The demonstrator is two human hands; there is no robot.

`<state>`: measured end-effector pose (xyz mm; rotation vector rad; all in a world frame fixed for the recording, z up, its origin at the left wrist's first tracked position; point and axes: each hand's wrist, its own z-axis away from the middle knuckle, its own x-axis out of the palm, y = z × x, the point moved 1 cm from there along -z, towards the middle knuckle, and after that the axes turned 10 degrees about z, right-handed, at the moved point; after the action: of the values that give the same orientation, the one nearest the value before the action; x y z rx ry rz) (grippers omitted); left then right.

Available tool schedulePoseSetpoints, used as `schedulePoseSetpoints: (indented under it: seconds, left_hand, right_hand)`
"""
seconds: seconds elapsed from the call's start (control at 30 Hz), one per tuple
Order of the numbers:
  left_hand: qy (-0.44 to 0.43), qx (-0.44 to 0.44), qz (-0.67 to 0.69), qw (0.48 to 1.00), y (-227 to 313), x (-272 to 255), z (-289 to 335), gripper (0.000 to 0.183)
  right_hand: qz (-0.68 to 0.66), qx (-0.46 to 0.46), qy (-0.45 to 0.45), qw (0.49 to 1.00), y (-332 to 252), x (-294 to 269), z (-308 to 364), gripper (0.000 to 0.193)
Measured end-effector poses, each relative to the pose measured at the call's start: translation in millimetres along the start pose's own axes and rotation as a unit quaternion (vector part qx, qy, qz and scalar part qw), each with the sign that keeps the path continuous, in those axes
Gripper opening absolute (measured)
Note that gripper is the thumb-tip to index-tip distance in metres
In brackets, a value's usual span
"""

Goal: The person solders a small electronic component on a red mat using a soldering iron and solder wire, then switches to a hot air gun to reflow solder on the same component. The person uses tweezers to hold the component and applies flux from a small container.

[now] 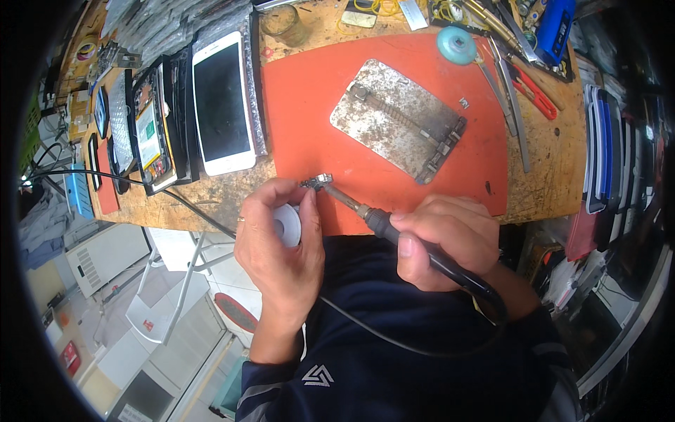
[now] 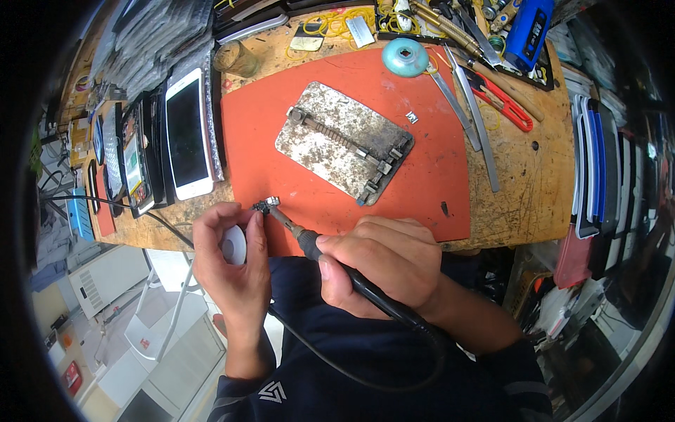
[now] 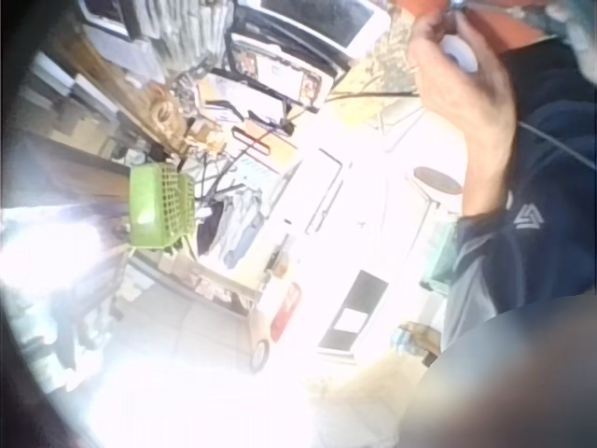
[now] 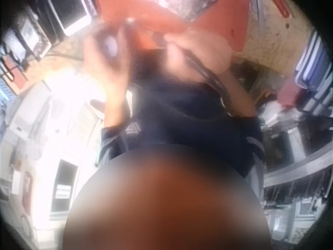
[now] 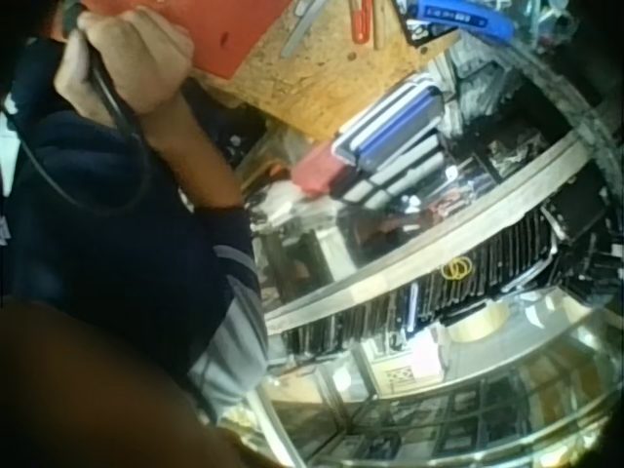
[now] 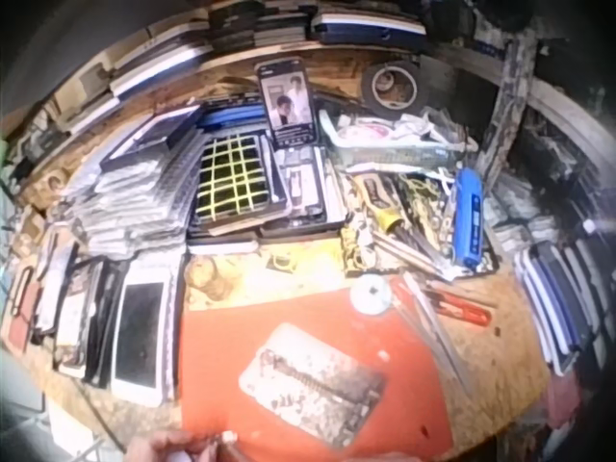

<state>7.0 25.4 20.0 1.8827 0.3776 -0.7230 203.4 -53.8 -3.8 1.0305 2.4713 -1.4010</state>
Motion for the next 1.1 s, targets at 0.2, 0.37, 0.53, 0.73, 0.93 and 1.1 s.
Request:
schedulePoseSetpoints:
  seconds: [0.2,0.37,0.53,0.73,0.93,1.1]
  left_hand:
    - [-0.003,0.002,-0.012,1.000,0,1,-1,0.032]
    - [0.000,0.003,-0.009,1.000,0,2,-2,0.032]
    - [0.003,0.011,-0.014,1.000,0,3,-2,0.032]
    - [-0.018,0.022,-0.048,0.998,4,-7,-6,0.028]
    - [-0.053,-0.012,-0.076,0.996,12,-13,-8,0.031]
    - [-0.070,-0.024,-0.086,0.994,11,-13,-7,0.030]
  right_hand:
    - [0.008,-0.001,0.003,1.000,0,1,1,0.018]
    - [0.002,0.008,0.007,1.000,0,4,3,0.018]
    - [0.004,0.011,0.002,1.000,0,4,4,0.018]
    - [0.002,0.010,0.003,1.000,0,5,3,0.017]
    - [0.005,0.004,-0.004,1.000,1,4,2,0.018]
    - [0.004,0.000,-0.003,1.000,1,4,2,0.018]
